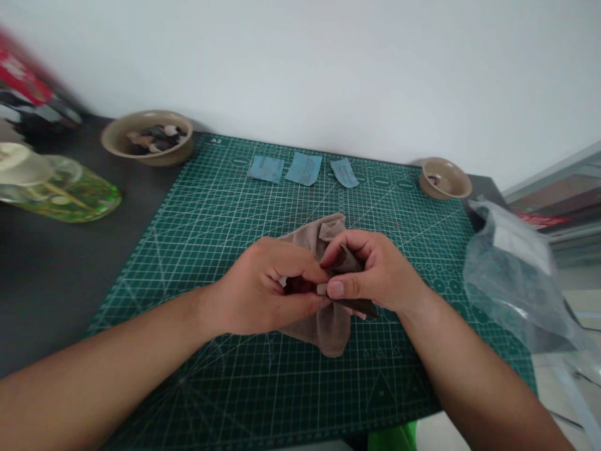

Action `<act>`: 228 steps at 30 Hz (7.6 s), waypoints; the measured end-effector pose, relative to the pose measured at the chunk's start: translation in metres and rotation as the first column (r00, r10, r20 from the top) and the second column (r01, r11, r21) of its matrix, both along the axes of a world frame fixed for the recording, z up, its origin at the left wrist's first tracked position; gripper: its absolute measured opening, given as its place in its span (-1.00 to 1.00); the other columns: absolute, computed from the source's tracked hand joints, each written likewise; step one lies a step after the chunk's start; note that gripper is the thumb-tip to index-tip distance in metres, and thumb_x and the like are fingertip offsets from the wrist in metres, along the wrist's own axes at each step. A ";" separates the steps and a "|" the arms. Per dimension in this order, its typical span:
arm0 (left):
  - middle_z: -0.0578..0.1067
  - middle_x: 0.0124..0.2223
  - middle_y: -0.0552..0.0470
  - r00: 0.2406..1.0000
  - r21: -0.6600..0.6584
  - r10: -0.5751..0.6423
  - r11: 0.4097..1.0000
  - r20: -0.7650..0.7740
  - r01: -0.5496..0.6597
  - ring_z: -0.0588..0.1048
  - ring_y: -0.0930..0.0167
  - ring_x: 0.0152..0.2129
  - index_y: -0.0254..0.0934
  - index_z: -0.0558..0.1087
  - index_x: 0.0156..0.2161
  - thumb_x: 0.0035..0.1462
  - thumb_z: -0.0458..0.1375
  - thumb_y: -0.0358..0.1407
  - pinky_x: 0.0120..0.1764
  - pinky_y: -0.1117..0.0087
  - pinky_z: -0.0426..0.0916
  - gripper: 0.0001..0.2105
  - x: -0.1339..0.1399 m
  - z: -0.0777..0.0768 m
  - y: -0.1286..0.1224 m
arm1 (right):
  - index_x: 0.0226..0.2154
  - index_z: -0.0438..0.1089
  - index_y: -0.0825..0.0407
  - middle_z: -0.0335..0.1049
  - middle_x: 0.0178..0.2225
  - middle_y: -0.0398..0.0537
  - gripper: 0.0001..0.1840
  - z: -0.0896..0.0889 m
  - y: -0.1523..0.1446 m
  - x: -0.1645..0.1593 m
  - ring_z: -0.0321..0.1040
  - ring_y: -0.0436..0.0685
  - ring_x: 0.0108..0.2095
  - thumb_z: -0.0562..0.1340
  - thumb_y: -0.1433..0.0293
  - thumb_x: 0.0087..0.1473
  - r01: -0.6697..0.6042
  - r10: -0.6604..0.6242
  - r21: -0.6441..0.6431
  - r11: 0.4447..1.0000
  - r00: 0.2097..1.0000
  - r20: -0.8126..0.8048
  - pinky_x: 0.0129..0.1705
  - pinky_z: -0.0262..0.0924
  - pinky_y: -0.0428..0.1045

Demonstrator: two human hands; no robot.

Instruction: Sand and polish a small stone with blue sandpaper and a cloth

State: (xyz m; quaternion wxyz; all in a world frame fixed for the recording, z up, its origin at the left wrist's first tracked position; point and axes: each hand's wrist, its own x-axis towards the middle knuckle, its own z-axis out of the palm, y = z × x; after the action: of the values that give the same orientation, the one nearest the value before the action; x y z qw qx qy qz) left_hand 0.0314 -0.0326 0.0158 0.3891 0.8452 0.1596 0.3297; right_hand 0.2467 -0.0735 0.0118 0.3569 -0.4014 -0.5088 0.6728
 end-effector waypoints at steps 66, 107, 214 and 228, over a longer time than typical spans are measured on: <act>0.62 -0.37 0.07 0.991 0.365 0.137 0.922 0.011 -0.131 0.55 0.46 -0.54 -0.16 0.49 -0.11 0.30 0.18 -0.36 -0.46 0.42 0.43 -0.91 -0.005 0.002 -0.003 | -0.22 0.61 -0.03 0.56 -0.25 -0.09 -0.72 -0.002 0.003 0.008 0.44 0.07 -0.27 0.54 0.35 -0.05 0.118 -0.107 0.196 0.974 0.992 -0.064 -0.26 0.31 -0.06; 0.59 -0.39 0.01 0.995 0.384 0.085 0.918 0.046 -0.096 0.55 0.45 -0.54 -0.29 0.50 -0.10 0.31 0.18 -0.38 -0.46 0.41 0.40 -0.90 -0.003 -0.001 -0.001 | -0.21 0.60 -0.03 0.54 -0.27 -0.11 -0.73 -0.004 0.004 0.006 0.44 0.07 -0.27 0.52 0.35 -0.01 0.090 -0.069 0.185 0.979 0.991 -0.117 -0.27 0.34 -0.05; 0.52 -0.50 0.15 0.999 0.130 0.047 0.991 -0.024 -0.044 0.48 0.56 -0.58 -0.30 0.55 -0.36 0.25 0.26 -0.42 -0.49 0.55 0.30 -0.88 0.004 -0.005 0.002 | -0.27 0.54 0.01 0.50 -0.40 -0.19 -0.66 0.000 0.007 0.003 0.38 0.02 -0.41 0.55 0.23 -0.06 0.079 -0.123 0.231 0.970 0.976 0.181 -0.37 0.23 -0.06; 0.45 -0.51 0.15 0.993 0.228 0.113 0.969 -0.046 -0.099 0.42 0.53 -0.59 -0.28 0.47 -0.41 0.22 0.19 -0.46 -0.52 0.50 0.25 -0.84 0.005 -0.010 0.001 | -0.29 0.58 0.03 0.52 -0.43 -0.18 -0.69 0.003 0.008 0.002 0.37 0.02 -0.43 0.53 0.21 -0.05 0.078 -0.220 0.391 0.917 0.917 0.332 -0.38 0.22 -0.08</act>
State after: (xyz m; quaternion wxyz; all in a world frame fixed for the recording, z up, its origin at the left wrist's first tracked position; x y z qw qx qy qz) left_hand 0.0364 -0.0321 0.0058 0.2679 0.8834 0.1775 0.3411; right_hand 0.2482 -0.0657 0.0152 0.3749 -0.4844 -0.6517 0.4473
